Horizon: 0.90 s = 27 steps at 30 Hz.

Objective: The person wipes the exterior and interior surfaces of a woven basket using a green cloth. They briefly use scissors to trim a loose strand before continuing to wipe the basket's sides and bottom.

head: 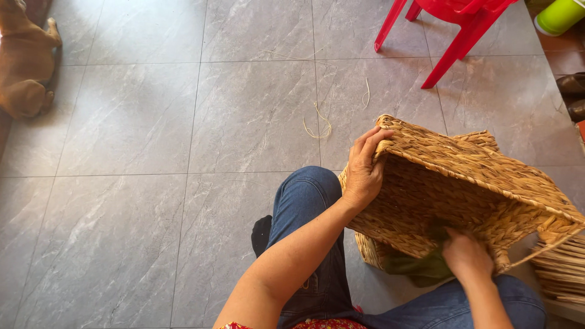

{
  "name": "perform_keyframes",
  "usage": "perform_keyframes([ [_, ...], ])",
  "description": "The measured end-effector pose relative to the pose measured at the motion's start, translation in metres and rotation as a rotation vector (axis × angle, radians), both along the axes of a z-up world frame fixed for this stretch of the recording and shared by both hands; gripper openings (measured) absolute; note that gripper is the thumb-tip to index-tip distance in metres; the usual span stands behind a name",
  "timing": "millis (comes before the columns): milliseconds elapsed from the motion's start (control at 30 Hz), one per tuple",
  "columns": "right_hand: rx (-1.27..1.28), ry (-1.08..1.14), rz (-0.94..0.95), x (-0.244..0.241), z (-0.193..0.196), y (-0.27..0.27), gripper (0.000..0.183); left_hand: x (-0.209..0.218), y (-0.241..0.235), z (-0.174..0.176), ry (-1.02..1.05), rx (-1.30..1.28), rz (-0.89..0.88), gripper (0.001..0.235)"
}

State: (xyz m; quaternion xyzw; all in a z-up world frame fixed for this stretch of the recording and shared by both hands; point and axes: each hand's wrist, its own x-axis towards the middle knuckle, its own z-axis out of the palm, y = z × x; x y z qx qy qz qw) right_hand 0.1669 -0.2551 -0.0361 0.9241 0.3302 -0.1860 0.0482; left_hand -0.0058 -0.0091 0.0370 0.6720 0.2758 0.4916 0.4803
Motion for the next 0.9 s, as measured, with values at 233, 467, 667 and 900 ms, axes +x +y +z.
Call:
perform_keyframes([
  [233,-0.028,-0.065,0.02,-0.032,-0.015,0.022,0.056,0.003,0.0,0.001,-0.006,-0.017,-0.009,0.052],
  [467,0.36,0.149,0.211,-0.131,0.004,0.104,0.038,0.004,0.001,-0.003,-0.048,0.042,-0.015,0.052],
  [667,0.541,0.157,0.21,-0.11,0.011,0.081,0.04,0.006,0.002,-0.005,-0.082,0.013,-0.042,0.053],
  [900,0.22,-0.114,-0.035,-0.02,0.016,0.001,0.04,0.005,0.007,-0.005,-0.062,0.036,-0.085,0.054],
])
